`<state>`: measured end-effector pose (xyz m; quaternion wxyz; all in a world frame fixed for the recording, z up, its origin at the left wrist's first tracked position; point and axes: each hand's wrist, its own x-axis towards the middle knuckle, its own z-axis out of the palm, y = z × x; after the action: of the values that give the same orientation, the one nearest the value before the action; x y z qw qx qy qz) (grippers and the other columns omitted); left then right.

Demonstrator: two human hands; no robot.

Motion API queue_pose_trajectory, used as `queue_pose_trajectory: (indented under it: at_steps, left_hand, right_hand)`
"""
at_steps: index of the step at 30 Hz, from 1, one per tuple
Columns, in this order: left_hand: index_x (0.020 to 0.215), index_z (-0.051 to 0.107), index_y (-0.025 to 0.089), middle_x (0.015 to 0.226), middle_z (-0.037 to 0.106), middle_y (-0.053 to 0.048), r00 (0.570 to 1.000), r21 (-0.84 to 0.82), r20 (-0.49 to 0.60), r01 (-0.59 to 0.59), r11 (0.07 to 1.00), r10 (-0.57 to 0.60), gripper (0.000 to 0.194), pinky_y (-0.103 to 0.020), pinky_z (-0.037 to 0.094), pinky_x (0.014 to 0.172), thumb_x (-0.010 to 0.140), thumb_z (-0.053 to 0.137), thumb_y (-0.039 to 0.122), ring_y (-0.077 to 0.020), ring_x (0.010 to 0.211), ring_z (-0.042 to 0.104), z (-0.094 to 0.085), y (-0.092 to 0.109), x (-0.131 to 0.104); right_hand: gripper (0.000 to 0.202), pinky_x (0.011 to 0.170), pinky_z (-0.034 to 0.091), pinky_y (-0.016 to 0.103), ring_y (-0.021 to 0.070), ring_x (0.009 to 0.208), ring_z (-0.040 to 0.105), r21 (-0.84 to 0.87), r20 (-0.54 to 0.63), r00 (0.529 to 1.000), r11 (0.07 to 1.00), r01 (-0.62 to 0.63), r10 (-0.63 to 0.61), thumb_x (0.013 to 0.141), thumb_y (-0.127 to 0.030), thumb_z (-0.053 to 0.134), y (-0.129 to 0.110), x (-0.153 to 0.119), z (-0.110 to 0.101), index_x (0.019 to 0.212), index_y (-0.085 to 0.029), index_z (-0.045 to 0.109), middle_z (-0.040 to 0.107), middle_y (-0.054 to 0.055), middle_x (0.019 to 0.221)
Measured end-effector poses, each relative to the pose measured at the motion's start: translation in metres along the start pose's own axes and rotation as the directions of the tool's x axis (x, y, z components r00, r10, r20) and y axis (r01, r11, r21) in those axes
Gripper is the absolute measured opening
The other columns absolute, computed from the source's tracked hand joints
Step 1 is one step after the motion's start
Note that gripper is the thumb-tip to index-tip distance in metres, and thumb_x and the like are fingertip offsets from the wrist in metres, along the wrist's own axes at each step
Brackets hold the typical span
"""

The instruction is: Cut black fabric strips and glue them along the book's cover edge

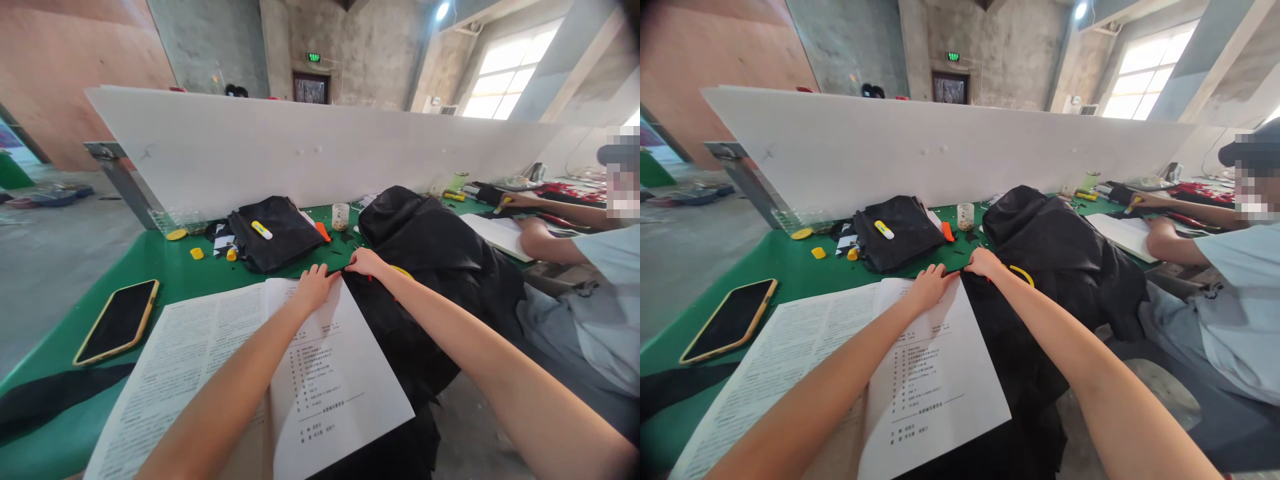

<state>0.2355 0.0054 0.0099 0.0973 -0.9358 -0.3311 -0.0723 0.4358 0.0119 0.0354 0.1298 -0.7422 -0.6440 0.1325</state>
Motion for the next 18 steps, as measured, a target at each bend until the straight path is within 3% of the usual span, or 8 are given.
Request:
queue_pose_trajectory:
  at_steps: [4,7,12,18]
  left_hand:
    - [0.135,0.037,0.033,0.109,0.048,-0.010,1.000,-0.005,0.000,-0.007,1.000,0.007,0.049,-0.037,0.040,0.073,0.089,0.036,0.016,-0.0268,0.096,0.043,0.001,-0.001,0.000]
    - [0.134,0.039,0.031,0.110,0.047,-0.011,1.000,-0.012,-0.005,-0.007,1.000,0.007,0.048,-0.038,0.040,0.075,0.088,0.041,0.016,-0.0269,0.098,0.043,0.002,-0.002,-0.001]
    - [0.107,0.059,0.022,0.111,0.047,-0.011,1.000,-0.046,-0.010,0.001,0.999,-0.002,0.028,-0.039,0.040,0.078,0.089,0.038,0.018,-0.0270,0.101,0.042,0.003,-0.004,-0.001]
    - [0.104,0.060,0.022,0.113,0.048,-0.010,1.000,-0.133,-0.021,0.014,0.991,-0.017,0.026,-0.040,0.042,0.078,0.090,0.038,0.021,-0.0266,0.101,0.043,0.009,-0.010,-0.001]
  right_hand:
    - [0.023,0.050,0.038,0.021,0.0131,0.055,0.055,0.175,0.056,0.997,0.983,-0.060,0.051,0.071,-0.038,0.064,-0.010,-0.004,-0.002,0.065,-0.015,0.067,0.060,0.002,0.056]
    - [0.027,0.046,0.037,0.019,0.0098,0.050,0.052,0.345,0.153,0.985,0.930,-0.127,0.077,0.078,-0.040,0.058,-0.022,-0.008,0.000,0.073,-0.015,0.066,0.062,0.001,0.060]
    - [0.020,0.050,0.043,0.017,0.0113,0.067,0.061,0.542,0.292,0.952,0.805,-0.243,0.090,0.081,-0.032,0.055,-0.034,-0.008,0.014,0.082,-0.014,0.064,0.068,0.007,0.081]
    - [0.018,0.060,0.049,0.018,0.0137,0.085,0.064,0.644,0.367,0.930,0.711,-0.282,0.037,0.083,-0.018,0.051,-0.033,-0.024,0.010,0.098,-0.013,0.060,0.067,0.010,0.096]
